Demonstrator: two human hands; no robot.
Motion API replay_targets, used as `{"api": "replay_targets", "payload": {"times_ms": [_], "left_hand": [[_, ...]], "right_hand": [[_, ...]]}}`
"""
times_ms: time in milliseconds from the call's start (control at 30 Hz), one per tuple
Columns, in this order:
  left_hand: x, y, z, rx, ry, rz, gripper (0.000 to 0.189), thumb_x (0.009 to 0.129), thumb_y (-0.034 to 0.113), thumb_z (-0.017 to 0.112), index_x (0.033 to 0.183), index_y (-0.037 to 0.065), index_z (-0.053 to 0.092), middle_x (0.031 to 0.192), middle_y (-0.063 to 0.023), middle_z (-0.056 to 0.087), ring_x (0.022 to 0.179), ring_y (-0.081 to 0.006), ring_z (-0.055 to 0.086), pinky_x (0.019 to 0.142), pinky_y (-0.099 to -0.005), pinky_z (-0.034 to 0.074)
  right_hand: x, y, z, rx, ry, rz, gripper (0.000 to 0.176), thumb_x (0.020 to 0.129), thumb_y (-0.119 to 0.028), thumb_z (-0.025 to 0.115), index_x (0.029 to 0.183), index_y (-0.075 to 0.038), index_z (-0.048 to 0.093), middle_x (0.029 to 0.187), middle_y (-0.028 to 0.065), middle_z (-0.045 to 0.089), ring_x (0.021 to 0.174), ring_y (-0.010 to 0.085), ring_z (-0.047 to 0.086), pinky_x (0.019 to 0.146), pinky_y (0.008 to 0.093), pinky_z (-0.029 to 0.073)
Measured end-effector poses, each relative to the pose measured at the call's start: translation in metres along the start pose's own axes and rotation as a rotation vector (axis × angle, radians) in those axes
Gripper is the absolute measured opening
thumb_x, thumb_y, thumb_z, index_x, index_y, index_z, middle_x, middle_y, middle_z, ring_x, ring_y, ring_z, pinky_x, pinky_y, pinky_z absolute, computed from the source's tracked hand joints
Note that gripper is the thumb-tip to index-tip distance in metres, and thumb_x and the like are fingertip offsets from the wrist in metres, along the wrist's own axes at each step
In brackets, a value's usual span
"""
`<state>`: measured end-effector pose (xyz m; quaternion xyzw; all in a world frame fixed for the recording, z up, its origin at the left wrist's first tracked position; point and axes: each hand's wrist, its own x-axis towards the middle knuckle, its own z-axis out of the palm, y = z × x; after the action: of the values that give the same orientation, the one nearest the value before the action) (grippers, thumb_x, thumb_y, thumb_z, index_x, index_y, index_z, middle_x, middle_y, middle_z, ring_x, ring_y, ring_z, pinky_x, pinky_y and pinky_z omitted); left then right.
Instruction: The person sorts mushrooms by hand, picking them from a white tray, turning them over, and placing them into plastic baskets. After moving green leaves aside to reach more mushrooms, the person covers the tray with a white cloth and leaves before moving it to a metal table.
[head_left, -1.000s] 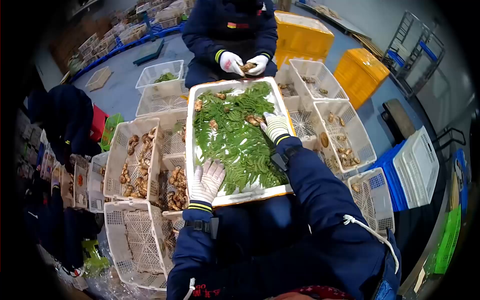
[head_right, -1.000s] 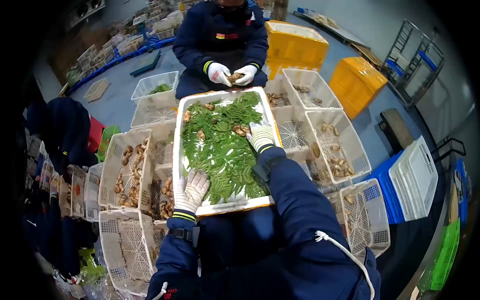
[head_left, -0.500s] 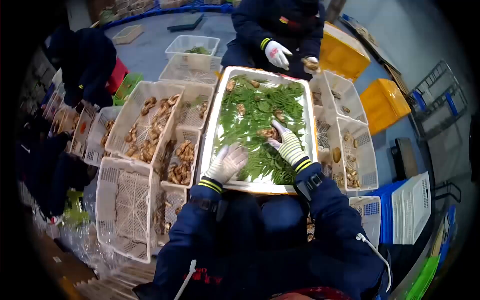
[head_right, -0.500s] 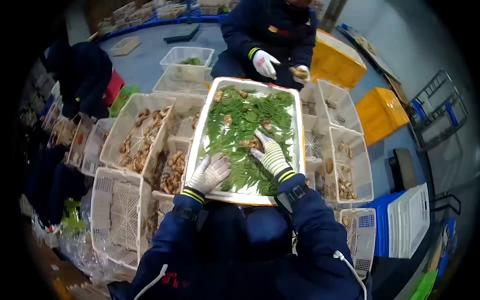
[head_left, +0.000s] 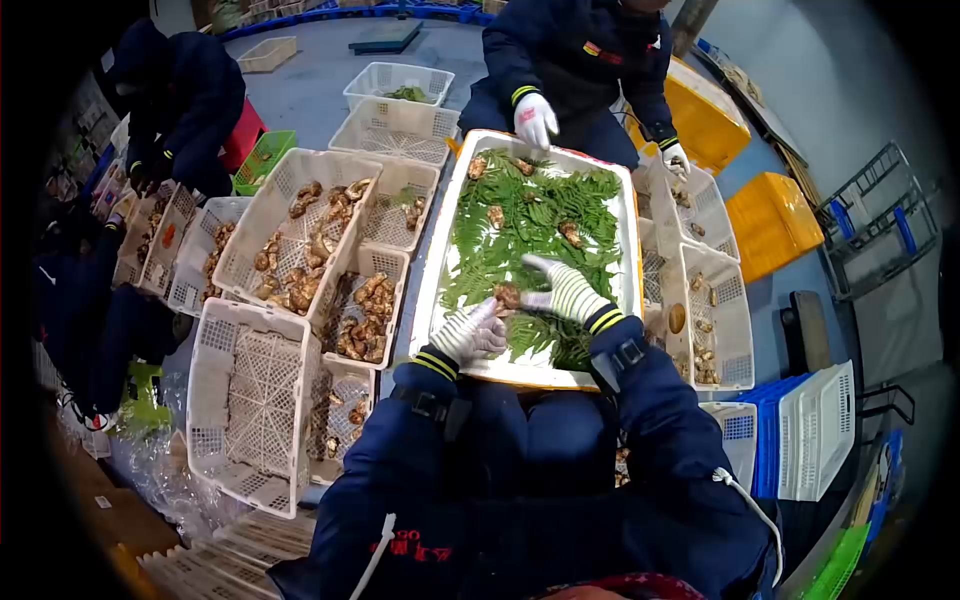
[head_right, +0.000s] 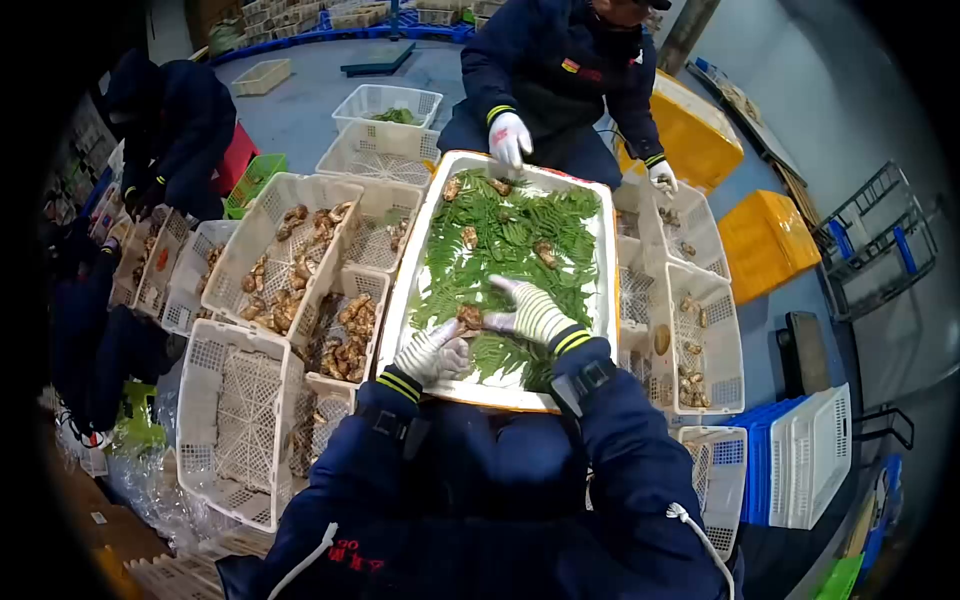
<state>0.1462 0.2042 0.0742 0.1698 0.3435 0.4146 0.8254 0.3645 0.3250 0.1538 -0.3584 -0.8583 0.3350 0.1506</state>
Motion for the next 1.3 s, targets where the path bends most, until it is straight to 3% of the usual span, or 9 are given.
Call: {"api": "replay_targets", "payload": {"times_ms": [33, 200, 300, 433, 567, 633, 767, 933, 1300], "left_hand": [[-0.002, 0.000, 0.004, 0.021, 0.025, 0.069, 0.044, 0.098, 0.051, 0.057, 0.096, 0.007, 0.063, 0.076, -0.0051, 0.063, 0.064, -0.0177, 0.064, 0.063, -0.0336, 0.057], [-0.006, -0.001, 0.005, -0.092, 0.024, 0.272, 0.037, 0.098, 0.045, 0.059, 0.107, 0.009, 0.060, 0.077, -0.0040, 0.063, 0.064, -0.0181, 0.064, 0.068, -0.0373, 0.058], [0.001, 0.002, -0.001, -0.357, -0.047, 0.280, 0.058, 0.098, 0.049, 0.058, 0.135, 0.004, 0.053, 0.079, -0.0027, 0.062, 0.075, -0.0214, 0.066, 0.077, -0.0403, 0.057], [0.011, -0.004, -0.019, -0.624, -0.129, 0.282, 0.057, 0.097, 0.050, 0.056, 0.132, 0.005, 0.057, 0.106, -0.0118, 0.067, 0.104, -0.0309, 0.064, 0.099, -0.0506, 0.050], [0.010, -0.002, -0.013, -0.673, -0.051, 0.294, 0.056, 0.097, 0.049, 0.056, 0.133, 0.006, 0.057, 0.116, -0.0151, 0.065, 0.111, -0.0343, 0.061, 0.103, -0.0523, 0.046], [0.011, -0.002, -0.016, -0.714, -0.113, 0.294, 0.051, 0.098, 0.043, 0.057, 0.131, 0.004, 0.057, 0.121, -0.0164, 0.064, 0.114, -0.0348, 0.060, 0.104, -0.0524, 0.046], [0.007, -0.003, -0.011, -0.635, -0.132, 0.361, 0.041, 0.099, 0.029, 0.058, 0.129, 0.001, 0.056, 0.126, -0.0189, 0.062, 0.120, -0.0357, 0.058, 0.106, -0.0531, 0.045], [0.000, -0.002, -0.003, -0.652, -0.241, 0.403, 0.045, 0.097, 0.017, 0.056, 0.134, -0.006, 0.048, 0.137, -0.0232, 0.054, 0.133, -0.0377, 0.047, 0.115, -0.0517, 0.035], [0.011, -0.010, -0.011, -0.322, -0.169, 0.450, 0.046, 0.100, 0.025, 0.059, 0.137, -0.001, 0.050, 0.130, -0.0166, 0.059, 0.122, -0.0304, 0.056, 0.106, -0.0461, 0.046]], "right_hand": [[0.007, 0.030, 0.002, 0.164, 0.047, 0.177, 0.075, 0.080, -0.040, 0.078, 0.139, -0.003, 0.051, 0.127, 0.0242, 0.061, 0.117, 0.0365, 0.061, 0.100, 0.0407, 0.048], [0.041, 0.111, -0.017, -0.559, 0.548, 0.381, 0.036, 0.090, -0.036, 0.063, 0.117, -0.012, 0.068, 0.101, 0.0186, 0.071, 0.093, 0.0403, 0.066, 0.086, 0.0468, 0.052], [0.047, 0.098, -0.023, -0.765, 0.292, 0.627, 0.044, 0.089, -0.047, 0.061, 0.115, -0.013, 0.070, 0.113, 0.0151, 0.069, 0.109, 0.0355, 0.063, 0.096, 0.0473, 0.048], [0.053, 0.122, -0.020, -0.810, 0.410, 0.582, 0.040, 0.085, -0.046, 0.068, 0.103, -0.010, 0.073, 0.107, 0.0124, 0.070, 0.106, 0.0327, 0.063, 0.094, 0.0448, 0.048], [0.026, 0.096, -0.015, 0.046, 0.581, 0.442, 0.034, 0.095, -0.036, 0.064, 0.103, -0.004, 0.070, 0.091, 0.0117, 0.071, 0.091, 0.0256, 0.067, 0.077, 0.0398, 0.052], [0.008, 0.078, 0.000, 1.304, 0.394, 0.435, 0.033, 0.098, -0.035, 0.061, 0.114, -0.006, 0.064, 0.098, 0.0112, 0.072, 0.080, 0.0231, 0.070, 0.069, 0.0337, 0.058], [-0.035, 0.022, 0.023, 1.726, 0.112, 0.317, 0.040, 0.099, -0.035, 0.060, 0.120, -0.002, 0.061, 0.112, 0.0151, 0.070, 0.091, 0.0242, 0.072, 0.077, 0.0373, 0.062], [-0.048, -0.007, 0.068, 1.665, -0.013, 0.345, 0.045, 0.100, -0.037, 0.059, 0.121, 0.003, 0.061, 0.108, 0.0144, 0.071, 0.085, 0.0205, 0.071, 0.073, 0.0321, 0.061], [-0.047, -0.080, 0.073, 0.961, -0.178, 0.542, 0.048, 0.097, -0.051, 0.058, 0.118, -0.009, 0.065, 0.097, 0.0043, 0.072, 0.069, 0.0096, 0.064, 0.064, 0.0238, 0.053]]}}
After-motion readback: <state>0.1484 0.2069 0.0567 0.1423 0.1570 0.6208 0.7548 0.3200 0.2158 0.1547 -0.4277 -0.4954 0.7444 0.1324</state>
